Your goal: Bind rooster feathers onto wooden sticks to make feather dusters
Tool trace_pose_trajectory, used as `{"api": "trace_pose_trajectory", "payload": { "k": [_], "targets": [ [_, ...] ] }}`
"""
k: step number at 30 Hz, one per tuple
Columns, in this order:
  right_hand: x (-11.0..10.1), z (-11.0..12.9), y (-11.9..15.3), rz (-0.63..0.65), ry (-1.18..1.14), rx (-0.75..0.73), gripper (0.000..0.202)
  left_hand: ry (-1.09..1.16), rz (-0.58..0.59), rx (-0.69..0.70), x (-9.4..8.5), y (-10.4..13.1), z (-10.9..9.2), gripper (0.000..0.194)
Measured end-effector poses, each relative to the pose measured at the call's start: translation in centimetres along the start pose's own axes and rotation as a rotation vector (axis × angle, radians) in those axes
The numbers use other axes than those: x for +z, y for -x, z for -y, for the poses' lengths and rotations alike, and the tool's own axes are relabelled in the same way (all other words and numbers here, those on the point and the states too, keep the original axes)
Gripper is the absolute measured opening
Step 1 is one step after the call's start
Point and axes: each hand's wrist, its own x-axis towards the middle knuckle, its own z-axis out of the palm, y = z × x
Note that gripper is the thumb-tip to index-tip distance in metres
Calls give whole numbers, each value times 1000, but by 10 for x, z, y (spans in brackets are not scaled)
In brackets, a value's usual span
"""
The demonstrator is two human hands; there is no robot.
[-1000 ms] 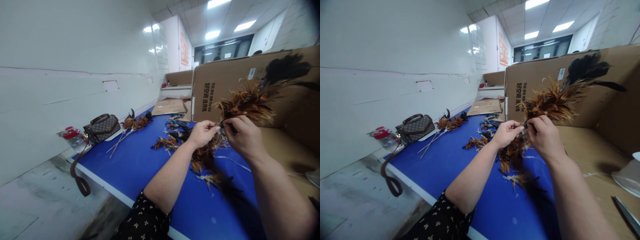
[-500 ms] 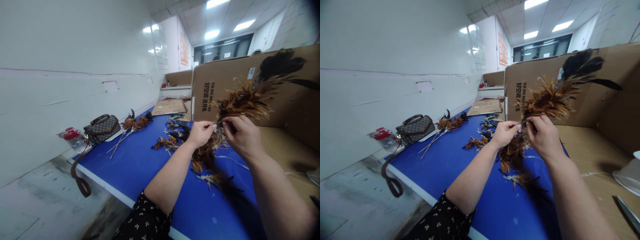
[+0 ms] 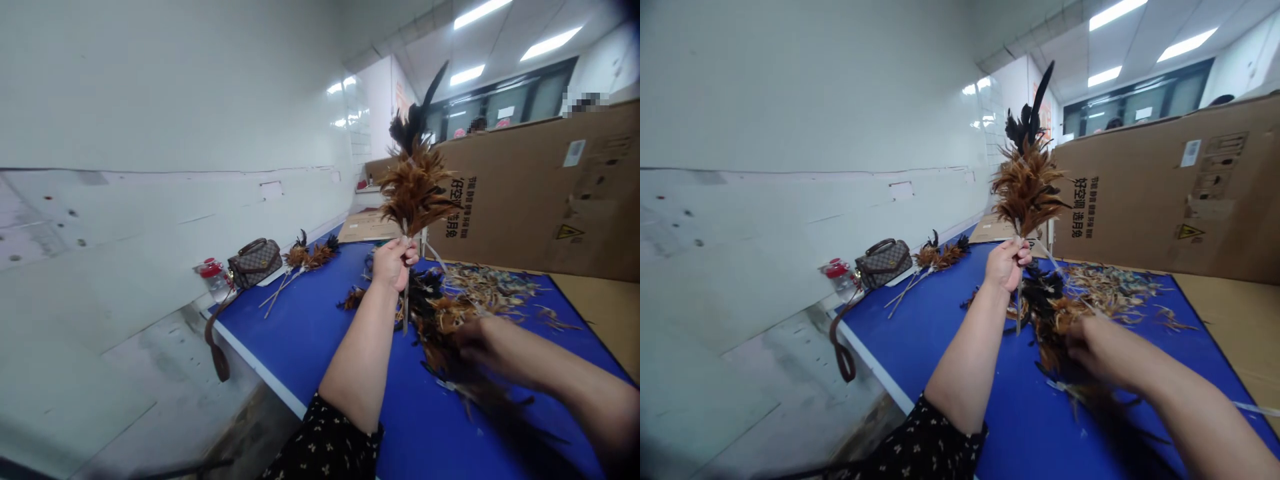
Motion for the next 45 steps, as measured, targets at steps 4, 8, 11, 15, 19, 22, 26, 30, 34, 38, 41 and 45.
{"api": "trace_pose_trajectory", "payload": {
  "k": [4,8,11,15,19,22,26,30,34,38,41,45],
  "targets": [
    [28,3,6,382,-47,207,9,4,-15,-12,5,2,0,28],
    [37,26,7,433,10,182,15,-47,-53,-57,9,5,-1,25],
    [40,33,3,445,-59,137,13,-93,-58,-72,6,1,2,22],
    [36,20,-2,485,-129,131,12,-150,-21,-51,-1,-7,8,24],
    [27,12,-2,484,-147,143,11,-181,-15,-36,-1,-8,10,29],
    [31,14,-2,478,-161,143,4,-193,-25,-36,2,-6,10,32],
    [38,18,-3,463,-164,95,7,-144,-19,-56,5,-4,9,30],
    [15,23,-3,290,-242,-2,10,-86,20,-92,12,3,7,22],
    [-25,27,2,-88,-506,-4,34,-67,87,-151,25,15,16,25],
    [-46,26,6,-578,-461,102,34,-115,185,-234,38,31,37,34],
    [-49,26,7,-778,-389,227,28,-141,234,-283,46,41,53,37],
    [-48,25,7,-880,-340,282,26,-171,279,-275,49,48,69,44]
  ]
}}
